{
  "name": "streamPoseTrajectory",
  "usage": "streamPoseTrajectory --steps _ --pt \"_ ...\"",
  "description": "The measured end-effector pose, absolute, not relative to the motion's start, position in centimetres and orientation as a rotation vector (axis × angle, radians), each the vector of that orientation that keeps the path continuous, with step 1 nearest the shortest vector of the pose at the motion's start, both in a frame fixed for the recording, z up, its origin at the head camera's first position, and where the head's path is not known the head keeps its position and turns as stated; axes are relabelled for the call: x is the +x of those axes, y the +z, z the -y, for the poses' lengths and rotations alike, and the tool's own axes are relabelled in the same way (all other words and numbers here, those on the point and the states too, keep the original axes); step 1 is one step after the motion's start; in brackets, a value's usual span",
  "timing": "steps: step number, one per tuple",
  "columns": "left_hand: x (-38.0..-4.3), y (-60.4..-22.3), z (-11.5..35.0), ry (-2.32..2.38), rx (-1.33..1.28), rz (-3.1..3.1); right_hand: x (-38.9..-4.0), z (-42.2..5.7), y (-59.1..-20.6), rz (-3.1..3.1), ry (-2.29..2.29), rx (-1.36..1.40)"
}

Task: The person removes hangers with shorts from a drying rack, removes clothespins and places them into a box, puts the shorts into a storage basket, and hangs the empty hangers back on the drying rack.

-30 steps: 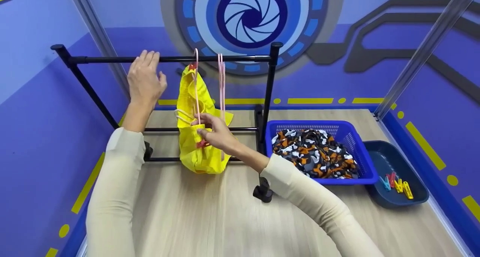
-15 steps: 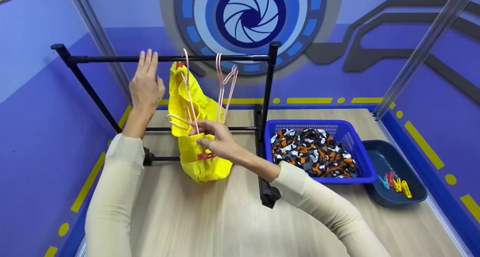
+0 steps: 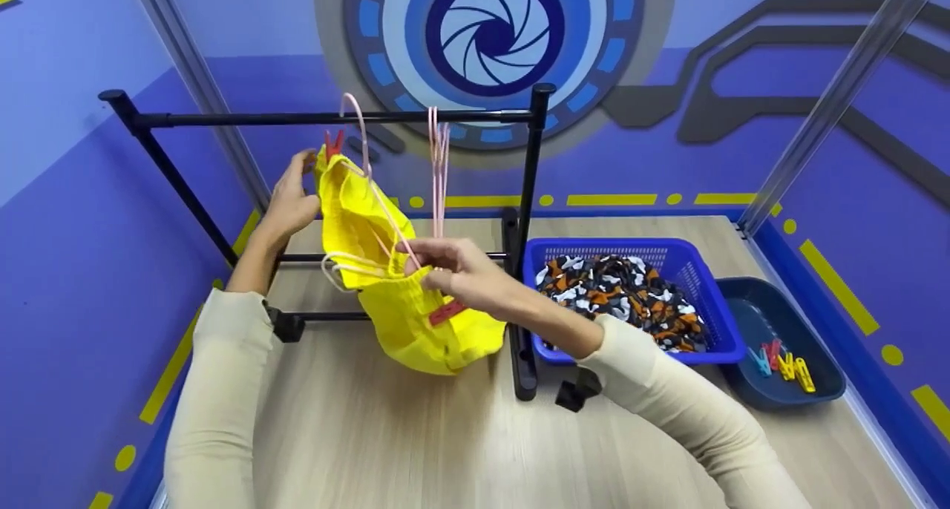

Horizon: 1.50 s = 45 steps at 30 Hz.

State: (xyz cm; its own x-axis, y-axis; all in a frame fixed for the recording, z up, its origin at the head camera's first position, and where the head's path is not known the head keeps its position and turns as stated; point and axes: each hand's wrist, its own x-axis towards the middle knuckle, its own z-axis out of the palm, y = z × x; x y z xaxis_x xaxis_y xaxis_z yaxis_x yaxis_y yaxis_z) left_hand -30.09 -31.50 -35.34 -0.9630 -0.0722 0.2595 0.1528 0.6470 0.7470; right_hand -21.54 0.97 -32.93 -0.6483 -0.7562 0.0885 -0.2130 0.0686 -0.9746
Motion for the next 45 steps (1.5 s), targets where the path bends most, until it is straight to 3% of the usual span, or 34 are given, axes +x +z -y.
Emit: streamPoseTrajectory --steps 7,17,26,34,45 --pt "-29.3 -34.4 32.4 -1.323 -0.221 2.545 -21.9 -4.0 -30.8 -1.864 -1.486 -0.982" --pt "-26.9 -30.3 32.4 -1.150 -0.074 2.925 -24.8 -10.2 -26.2 -1.817 -1.466 -0.922" --pt "-26.4 -28.1 31.0 -1.547 -0.056 2.627 -26.9 -15.2 -25.7 -1.456 -1.574 -0.998" --pt "-25.9 -26.9 29.1 -1.643 -0.129 2.539 -26.4 -19.2 -25.1 -2.007 -1.373 -0.983" --pt "-25.0 -24.9 23.8 -1.585 -0.473 2.826 -27.7 -24.5 -22.8 -2.396 -1.550 -0.789"
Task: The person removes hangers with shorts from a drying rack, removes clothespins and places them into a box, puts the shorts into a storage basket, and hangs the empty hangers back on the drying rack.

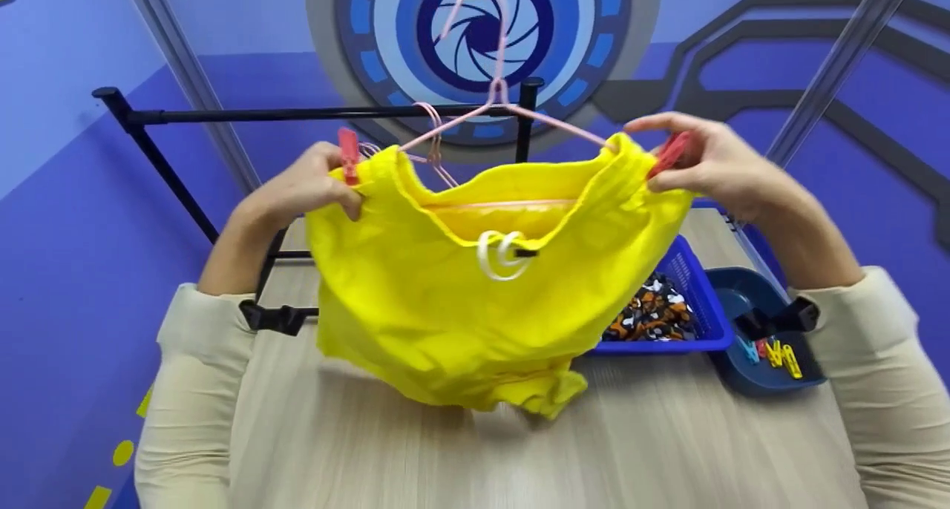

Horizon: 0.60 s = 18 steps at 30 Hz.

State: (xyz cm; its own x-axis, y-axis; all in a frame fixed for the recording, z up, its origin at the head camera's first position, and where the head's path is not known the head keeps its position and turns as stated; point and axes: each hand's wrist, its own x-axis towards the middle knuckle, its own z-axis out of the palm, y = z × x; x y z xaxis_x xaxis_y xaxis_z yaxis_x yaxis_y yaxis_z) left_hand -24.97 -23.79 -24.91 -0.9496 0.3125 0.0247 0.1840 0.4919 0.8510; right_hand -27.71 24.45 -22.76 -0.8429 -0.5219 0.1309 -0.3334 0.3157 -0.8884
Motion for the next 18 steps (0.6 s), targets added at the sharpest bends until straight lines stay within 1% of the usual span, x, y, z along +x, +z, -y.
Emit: streamPoseTrajectory --steps 3,9,14,18 --pt "-25.1 -24.7 22.4 1.415 0.547 -2.509 -27.8 -25.7 -22.3 -2.585 -1.478 -0.681" --pt "-25.8 -24.6 18.8 1.267 0.830 -2.301 -28.2 -28.3 -21.2 -2.948 -1.272 -0.611" --pt "-27.3 -25.1 14.4 1.108 1.068 -2.081 -29.2 -30.9 -19.9 -3.120 -1.154 -0.479" --pt "-28.8 -26.0 10.2 1.033 1.174 -1.992 -30.2 -33.4 -18.1 -3.243 -0.966 -0.305"
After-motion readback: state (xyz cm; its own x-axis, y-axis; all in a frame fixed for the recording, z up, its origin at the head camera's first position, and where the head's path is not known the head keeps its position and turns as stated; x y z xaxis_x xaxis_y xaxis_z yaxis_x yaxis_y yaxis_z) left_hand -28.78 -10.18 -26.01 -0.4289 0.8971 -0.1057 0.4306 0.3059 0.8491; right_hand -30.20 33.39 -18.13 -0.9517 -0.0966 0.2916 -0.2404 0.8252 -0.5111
